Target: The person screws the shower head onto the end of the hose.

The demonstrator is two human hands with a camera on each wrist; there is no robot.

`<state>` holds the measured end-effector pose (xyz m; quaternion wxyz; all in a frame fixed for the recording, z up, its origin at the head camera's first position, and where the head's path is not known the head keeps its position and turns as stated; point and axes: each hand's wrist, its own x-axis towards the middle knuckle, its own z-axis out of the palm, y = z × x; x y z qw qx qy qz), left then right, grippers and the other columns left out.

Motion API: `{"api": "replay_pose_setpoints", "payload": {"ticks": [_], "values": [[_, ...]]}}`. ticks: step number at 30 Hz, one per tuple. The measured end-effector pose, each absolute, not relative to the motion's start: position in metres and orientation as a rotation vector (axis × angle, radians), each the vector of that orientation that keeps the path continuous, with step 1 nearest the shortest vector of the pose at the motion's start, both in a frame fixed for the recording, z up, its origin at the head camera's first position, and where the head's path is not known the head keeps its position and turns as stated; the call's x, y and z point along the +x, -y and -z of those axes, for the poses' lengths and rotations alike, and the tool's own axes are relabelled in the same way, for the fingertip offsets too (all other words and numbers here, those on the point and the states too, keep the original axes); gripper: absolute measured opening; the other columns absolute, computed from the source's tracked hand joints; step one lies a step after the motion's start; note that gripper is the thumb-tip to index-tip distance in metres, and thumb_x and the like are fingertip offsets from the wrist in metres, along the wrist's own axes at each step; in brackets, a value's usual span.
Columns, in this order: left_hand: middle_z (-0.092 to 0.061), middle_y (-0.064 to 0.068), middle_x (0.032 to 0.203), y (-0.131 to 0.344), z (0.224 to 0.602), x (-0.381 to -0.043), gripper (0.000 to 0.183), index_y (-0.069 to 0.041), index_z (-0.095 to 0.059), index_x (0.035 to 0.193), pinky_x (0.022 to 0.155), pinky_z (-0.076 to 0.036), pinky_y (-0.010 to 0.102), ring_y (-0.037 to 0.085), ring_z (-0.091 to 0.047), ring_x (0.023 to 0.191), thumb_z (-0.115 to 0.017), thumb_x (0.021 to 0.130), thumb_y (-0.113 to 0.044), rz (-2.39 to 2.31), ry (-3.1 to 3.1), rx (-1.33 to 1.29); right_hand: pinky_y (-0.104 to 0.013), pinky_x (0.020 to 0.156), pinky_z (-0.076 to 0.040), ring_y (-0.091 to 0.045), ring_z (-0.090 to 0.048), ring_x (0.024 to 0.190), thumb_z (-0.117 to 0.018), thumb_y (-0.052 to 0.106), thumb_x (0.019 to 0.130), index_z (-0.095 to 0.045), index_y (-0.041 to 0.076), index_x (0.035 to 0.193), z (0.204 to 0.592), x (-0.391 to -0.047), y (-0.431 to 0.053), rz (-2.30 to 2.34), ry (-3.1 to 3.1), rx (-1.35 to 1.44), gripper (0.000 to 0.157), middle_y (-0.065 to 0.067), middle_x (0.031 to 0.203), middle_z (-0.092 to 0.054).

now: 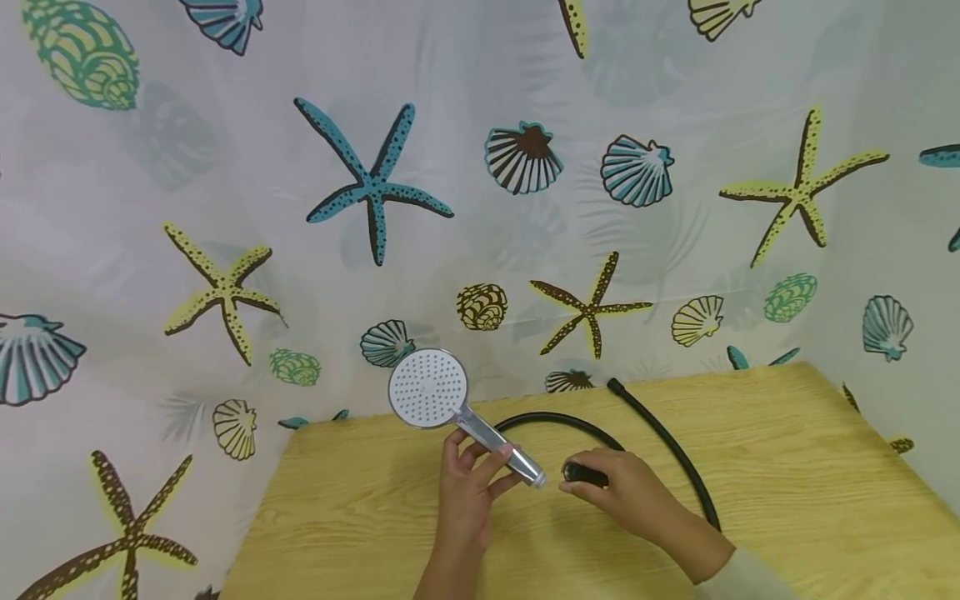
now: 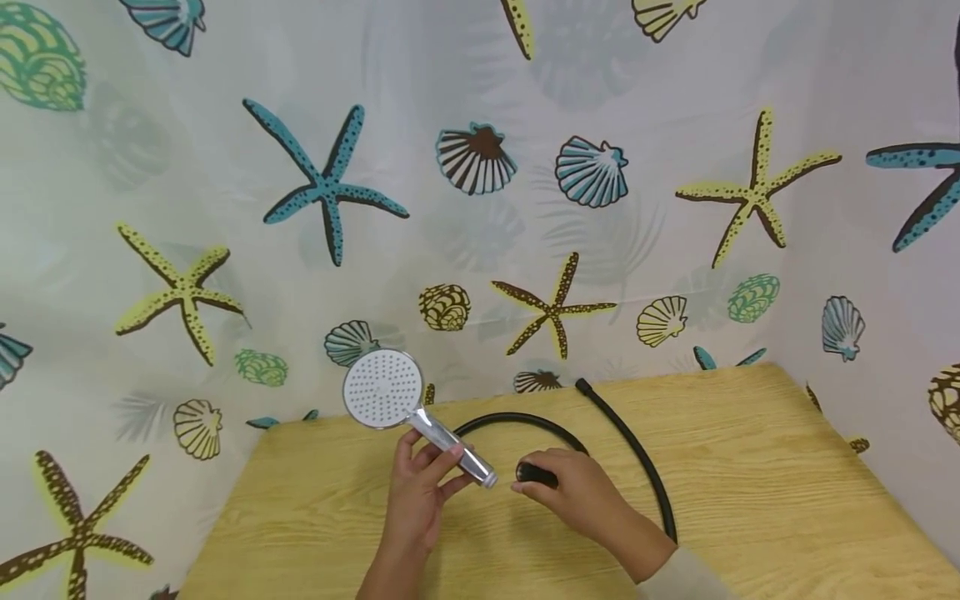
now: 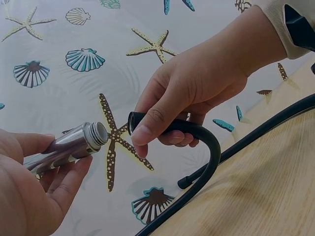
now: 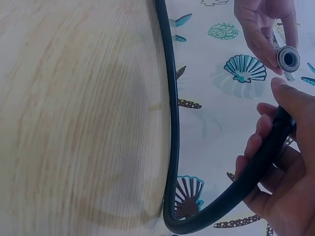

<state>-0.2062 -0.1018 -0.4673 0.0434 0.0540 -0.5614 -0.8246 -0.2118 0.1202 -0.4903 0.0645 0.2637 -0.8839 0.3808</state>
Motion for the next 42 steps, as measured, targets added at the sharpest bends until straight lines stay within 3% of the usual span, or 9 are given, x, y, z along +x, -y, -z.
{"api": "replay_pose_setpoints", "payload": {"ticks": [11, 21, 32, 42], "values": [[-0.057, 0.002, 0.098, 0.100, 0.465, -0.204, 0.061, -0.014, -0.042, 0.131, 0.079, -0.064, 0.044, 0.020, -0.069, 0.089, -0.075, 0.081, -0.005, 2.533, 1.697, 0.183, -0.017, 0.070, -0.055, 0.005, -0.059, 0.082, -0.063, 0.045, 0.089, -0.067, 0.034, 0.102, 0.490, -0.211, -0.116, -1.139, 2.680, 0.800, 0.017, 0.020, 0.097, -0.068], [-0.058, 0.000, 0.095, 0.101, 0.465, -0.203, 0.058, -0.013, -0.042, 0.127, 0.078, -0.064, 0.045, 0.020, -0.069, 0.088, -0.075, 0.080, -0.003, 2.547, 1.672, 0.170, -0.018, 0.070, -0.055, 0.004, -0.058, 0.081, -0.063, 0.048, 0.089, -0.070, 0.029, 0.102, 0.489, -0.210, -0.109, -1.128, 2.714, 0.784, 0.024, 0.020, 0.096, -0.068], [-0.057, 0.001, 0.096, 0.101, 0.465, -0.202, 0.056, -0.011, -0.042, 0.126, 0.078, -0.064, 0.045, 0.020, -0.069, 0.088, -0.074, 0.080, -0.002, 2.544, 1.671, 0.162, -0.015, 0.062, -0.049, 0.002, -0.053, 0.071, -0.067, 0.042, 0.088, -0.067, 0.034, 0.094, 0.487, -0.210, -0.102, -1.136, 2.716, 0.810, 0.010, 0.020, 0.086, -0.065], [-0.058, 0.001, 0.099, 0.103, 0.467, -0.203, 0.057, -0.014, -0.043, 0.126, 0.081, -0.063, 0.046, 0.022, -0.069, 0.091, -0.075, 0.081, -0.006, 2.553, 1.682, 0.155, -0.015, 0.060, -0.049, 0.002, -0.053, 0.067, -0.067, 0.041, 0.088, -0.067, 0.035, 0.093, 0.488, -0.212, -0.097, -1.160, 2.724, 0.821, 0.007, 0.021, 0.085, -0.064]]}}
